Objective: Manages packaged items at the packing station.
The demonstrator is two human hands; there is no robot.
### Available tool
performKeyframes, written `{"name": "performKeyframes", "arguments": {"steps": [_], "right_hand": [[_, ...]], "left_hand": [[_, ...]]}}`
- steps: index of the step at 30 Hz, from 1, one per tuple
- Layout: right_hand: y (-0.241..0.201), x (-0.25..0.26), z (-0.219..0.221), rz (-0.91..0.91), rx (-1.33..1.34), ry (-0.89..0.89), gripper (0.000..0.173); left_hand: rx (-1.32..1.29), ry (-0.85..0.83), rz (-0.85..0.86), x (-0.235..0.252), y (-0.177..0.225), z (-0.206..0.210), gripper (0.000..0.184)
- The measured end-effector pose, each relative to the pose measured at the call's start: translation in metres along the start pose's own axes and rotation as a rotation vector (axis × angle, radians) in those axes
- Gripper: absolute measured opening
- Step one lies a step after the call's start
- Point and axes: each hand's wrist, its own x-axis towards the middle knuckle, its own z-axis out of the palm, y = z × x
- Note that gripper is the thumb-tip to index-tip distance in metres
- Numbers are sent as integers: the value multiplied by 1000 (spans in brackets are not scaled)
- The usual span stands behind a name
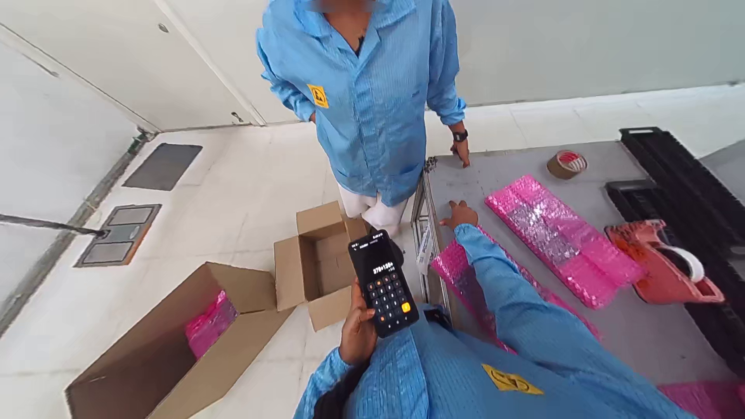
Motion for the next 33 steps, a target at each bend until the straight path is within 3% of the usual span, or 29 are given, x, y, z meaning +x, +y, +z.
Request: {"name": "performKeyframes", "arguments": {"steps": [33], "right_hand": [[-1,-1,0,-9,26,10,81]], "left_hand": [[19,-11,-7,-4,3,1,66]]}}
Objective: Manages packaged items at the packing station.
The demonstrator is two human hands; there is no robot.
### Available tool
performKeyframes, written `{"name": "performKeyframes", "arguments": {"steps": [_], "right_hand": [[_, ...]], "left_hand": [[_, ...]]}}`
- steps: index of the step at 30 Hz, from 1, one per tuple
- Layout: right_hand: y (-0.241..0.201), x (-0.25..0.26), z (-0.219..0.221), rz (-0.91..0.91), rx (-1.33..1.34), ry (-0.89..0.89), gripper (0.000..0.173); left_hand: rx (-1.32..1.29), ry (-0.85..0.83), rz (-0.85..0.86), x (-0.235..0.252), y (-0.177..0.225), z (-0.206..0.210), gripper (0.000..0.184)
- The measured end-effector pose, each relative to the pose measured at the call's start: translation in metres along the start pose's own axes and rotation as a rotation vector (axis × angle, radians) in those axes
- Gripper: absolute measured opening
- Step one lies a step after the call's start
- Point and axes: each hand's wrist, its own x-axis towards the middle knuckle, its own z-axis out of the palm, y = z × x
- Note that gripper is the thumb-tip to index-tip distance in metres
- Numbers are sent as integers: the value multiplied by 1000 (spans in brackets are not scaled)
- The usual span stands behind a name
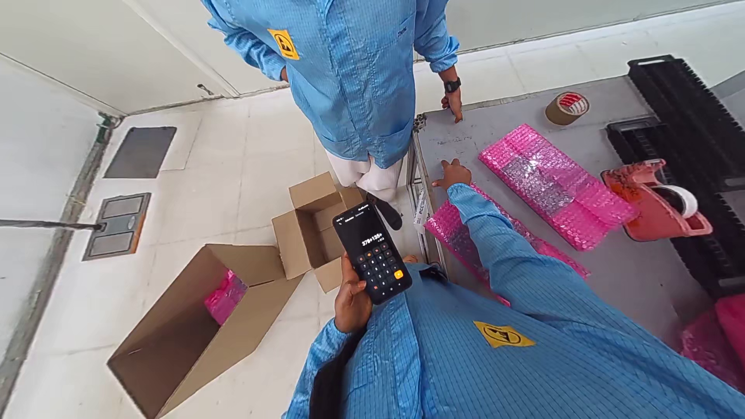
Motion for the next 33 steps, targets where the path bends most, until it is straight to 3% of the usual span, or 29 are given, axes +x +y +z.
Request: {"name": "performKeyframes", "arguments": {"steps": [6,9,17,25,30,33], "right_hand": [[15,17,-24,-56,101,-20,73],[34,49,-43,58,206,77,86],[42,104,-56,104,46,-30,110],[47,108,-56,90,53,-59,106],[42,103,-54,134,60,-28,113],[24,85,-55,142,18,4,96]], "left_hand": [[26,-21,12,0,1,-3,62],[20,6,15,-1,0,-3,59],[25,61,1,17,-5,0,61],[28,62,-43,36,-9,0,61],[24,47,-50,39,-9,0,66],[47,56,-23,36,-9,1,65]]}}
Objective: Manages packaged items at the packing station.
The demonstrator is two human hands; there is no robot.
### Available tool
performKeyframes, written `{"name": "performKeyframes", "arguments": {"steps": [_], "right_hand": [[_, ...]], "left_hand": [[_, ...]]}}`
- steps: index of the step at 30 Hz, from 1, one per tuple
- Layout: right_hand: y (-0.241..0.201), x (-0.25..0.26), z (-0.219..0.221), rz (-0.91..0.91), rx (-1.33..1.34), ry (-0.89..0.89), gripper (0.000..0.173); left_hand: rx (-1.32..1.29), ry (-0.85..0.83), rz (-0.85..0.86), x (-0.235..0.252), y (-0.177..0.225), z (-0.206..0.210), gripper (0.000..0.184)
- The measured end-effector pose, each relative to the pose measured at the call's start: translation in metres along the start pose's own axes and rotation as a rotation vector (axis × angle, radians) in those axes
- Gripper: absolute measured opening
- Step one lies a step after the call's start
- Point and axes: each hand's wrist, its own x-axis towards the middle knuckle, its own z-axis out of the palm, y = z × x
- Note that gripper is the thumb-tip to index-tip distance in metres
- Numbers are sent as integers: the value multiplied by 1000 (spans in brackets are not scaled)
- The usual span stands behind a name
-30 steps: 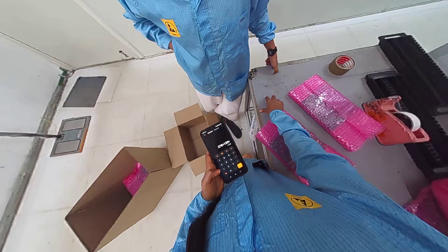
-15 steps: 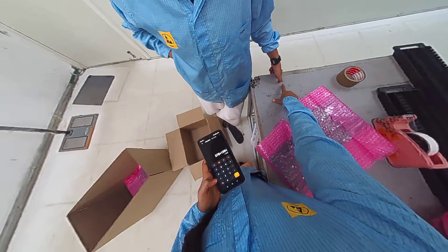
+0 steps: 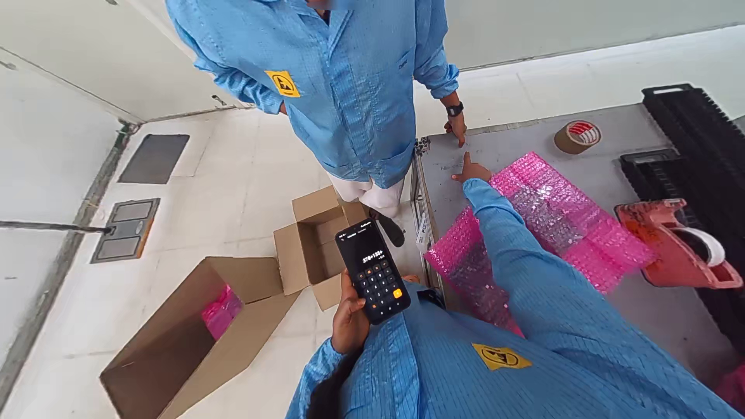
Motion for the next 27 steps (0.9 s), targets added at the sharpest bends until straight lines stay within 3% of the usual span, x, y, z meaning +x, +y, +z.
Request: {"name": "performKeyframes", "arguments": {"steps": [3,5,8,12,15,18,20,23,27], "right_hand": [[-31,-36,6,-53,-95,46,67],[-53,-68,10,-142,-83,43,68],[-73,-130,23,-258,-1,-20,55],[-67,-204,61,-451,97,-181,49],[-51,-244,85,-593,309,-324,43],[-36,-281,99,-601,765,-490,32],[-33,-301,100,-472,1091,-630,48],[-33,-319,91,-394,1300,-781,71],[-35,-336,86,-500,1434,-917,74]], "left_hand": [[-1,1,6,-8,0,-2,65],[1,-8,0,-11,2,-5,66],[-37,2,19,-14,4,-5,68],[-38,11,33,-17,7,-3,68],[-38,18,9,-21,7,-4,70],[-27,14,-21,-27,6,-3,72],[-23,0,-34,-32,6,-5,74],[-21,10,-39,-40,5,-4,75],[-20,24,-50,-52,8,-5,76]]}}
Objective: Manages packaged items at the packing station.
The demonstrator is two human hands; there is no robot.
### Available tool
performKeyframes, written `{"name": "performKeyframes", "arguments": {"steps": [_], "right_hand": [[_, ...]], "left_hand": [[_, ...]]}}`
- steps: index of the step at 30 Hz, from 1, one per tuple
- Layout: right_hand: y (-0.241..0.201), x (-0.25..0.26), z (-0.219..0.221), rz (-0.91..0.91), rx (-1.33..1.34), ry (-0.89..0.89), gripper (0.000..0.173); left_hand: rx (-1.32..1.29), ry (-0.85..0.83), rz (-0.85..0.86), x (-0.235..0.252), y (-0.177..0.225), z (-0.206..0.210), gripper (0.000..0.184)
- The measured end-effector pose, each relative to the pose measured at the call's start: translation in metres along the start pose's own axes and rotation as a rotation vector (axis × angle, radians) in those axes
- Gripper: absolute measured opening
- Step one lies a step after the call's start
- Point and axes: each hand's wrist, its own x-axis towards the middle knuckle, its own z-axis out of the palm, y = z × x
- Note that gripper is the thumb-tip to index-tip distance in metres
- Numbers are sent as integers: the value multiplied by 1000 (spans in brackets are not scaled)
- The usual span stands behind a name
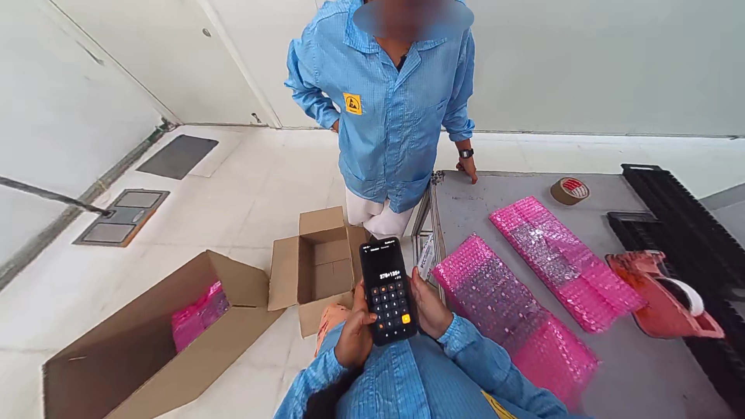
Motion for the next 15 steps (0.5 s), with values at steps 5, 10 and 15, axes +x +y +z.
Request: {"name": "performKeyframes", "arguments": {"steps": [5,10,15], "right_hand": [[9,-7,17,-62,117,-137,67],[11,-9,19,-26,12,-129,70],[-19,-5,19,-340,-506,130,65]], "left_hand": [[38,-32,33,-13,4,-7,76],[-11,-85,41,-17,7,-13,74],[-34,-77,58,-13,13,-13,74]]}}
